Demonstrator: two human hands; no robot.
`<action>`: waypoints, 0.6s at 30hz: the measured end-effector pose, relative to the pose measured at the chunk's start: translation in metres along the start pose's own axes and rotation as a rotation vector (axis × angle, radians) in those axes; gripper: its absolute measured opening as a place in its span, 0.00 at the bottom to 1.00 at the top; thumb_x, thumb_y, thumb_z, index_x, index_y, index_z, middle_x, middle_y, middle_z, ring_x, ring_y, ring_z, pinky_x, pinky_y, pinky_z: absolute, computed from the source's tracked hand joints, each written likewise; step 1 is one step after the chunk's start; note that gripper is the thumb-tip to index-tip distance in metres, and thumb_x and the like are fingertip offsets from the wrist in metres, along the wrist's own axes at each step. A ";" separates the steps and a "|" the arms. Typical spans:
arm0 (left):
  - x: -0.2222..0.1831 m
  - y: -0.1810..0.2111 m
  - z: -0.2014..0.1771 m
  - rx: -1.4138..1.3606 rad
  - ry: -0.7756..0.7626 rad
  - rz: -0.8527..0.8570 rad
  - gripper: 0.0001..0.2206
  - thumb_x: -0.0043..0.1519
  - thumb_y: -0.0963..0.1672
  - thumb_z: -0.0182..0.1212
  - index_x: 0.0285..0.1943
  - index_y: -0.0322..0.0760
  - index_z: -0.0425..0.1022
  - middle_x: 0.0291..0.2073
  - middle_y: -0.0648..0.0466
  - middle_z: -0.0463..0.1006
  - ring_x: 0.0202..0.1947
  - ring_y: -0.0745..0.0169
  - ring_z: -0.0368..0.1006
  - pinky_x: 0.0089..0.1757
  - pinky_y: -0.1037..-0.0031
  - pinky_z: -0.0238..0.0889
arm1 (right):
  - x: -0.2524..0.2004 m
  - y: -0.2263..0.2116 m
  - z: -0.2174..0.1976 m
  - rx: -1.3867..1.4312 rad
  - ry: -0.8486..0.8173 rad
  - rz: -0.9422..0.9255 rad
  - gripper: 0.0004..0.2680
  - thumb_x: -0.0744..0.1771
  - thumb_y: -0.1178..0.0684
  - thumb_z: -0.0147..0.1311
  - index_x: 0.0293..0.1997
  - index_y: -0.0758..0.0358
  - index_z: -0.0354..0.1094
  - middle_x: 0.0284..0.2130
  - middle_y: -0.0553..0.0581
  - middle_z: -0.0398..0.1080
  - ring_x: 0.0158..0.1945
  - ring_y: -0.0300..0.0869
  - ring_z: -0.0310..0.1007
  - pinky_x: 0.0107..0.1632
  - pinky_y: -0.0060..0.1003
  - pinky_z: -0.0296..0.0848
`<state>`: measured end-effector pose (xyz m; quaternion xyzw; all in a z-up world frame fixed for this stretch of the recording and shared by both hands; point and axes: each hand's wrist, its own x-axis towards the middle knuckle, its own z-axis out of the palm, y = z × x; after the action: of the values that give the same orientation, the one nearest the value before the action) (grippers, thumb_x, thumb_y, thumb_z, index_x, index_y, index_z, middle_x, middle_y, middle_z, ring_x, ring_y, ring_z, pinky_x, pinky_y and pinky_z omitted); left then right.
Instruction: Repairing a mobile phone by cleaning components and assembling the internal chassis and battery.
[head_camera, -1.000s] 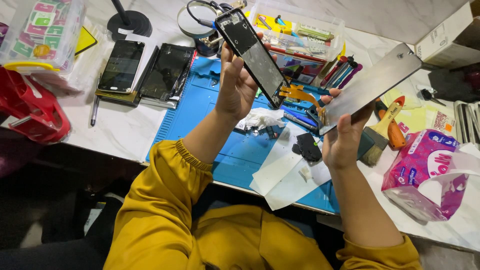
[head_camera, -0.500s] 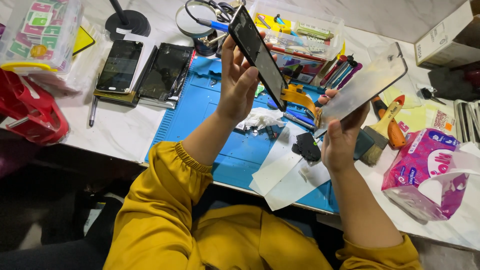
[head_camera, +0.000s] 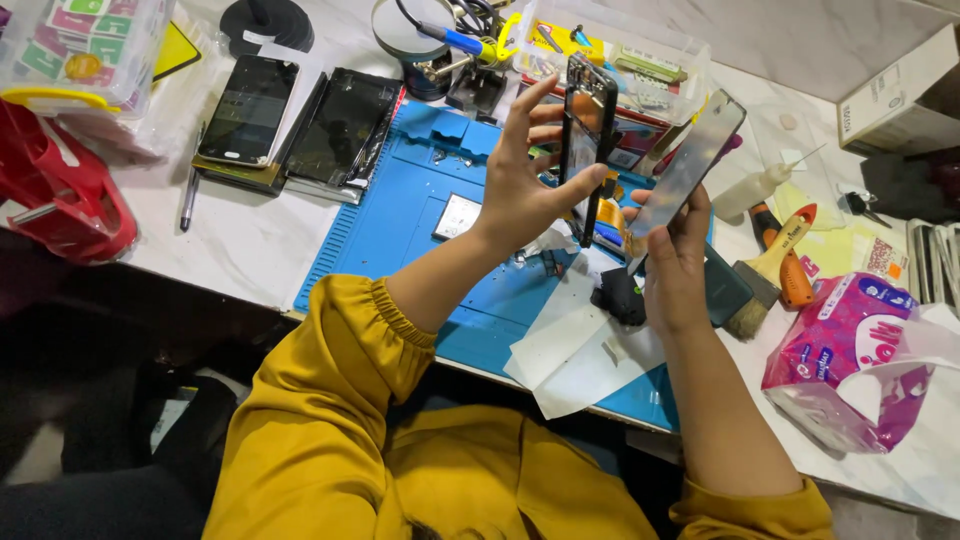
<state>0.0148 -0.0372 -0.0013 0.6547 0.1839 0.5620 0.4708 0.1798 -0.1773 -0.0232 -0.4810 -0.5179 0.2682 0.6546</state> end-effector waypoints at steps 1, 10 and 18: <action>0.000 0.003 0.000 -0.001 0.007 0.001 0.38 0.57 0.53 0.73 0.75 0.61 0.53 0.60 0.50 0.71 0.56 0.57 0.72 0.45 0.73 0.76 | 0.001 0.000 0.000 -0.002 -0.007 0.000 0.26 0.71 0.37 0.50 0.76 0.50 0.43 0.59 0.58 0.64 0.59 0.42 0.68 0.65 0.42 0.68; 0.000 0.005 0.001 0.082 0.031 0.001 0.38 0.56 0.54 0.73 0.74 0.60 0.54 0.56 0.54 0.74 0.53 0.61 0.75 0.37 0.79 0.71 | 0.007 -0.003 0.001 0.103 0.049 0.169 0.29 0.68 0.34 0.53 0.75 0.50 0.45 0.58 0.59 0.68 0.56 0.41 0.74 0.55 0.35 0.76; 0.002 0.002 0.001 0.090 0.011 -0.067 0.38 0.55 0.57 0.69 0.74 0.63 0.52 0.57 0.54 0.75 0.54 0.59 0.75 0.38 0.76 0.72 | 0.008 -0.003 0.002 0.093 0.072 0.163 0.28 0.68 0.34 0.53 0.74 0.50 0.46 0.56 0.60 0.68 0.55 0.42 0.73 0.53 0.38 0.76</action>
<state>0.0158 -0.0369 0.0016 0.6656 0.2332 0.5408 0.4583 0.1799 -0.1711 -0.0171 -0.5000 -0.4404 0.3267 0.6703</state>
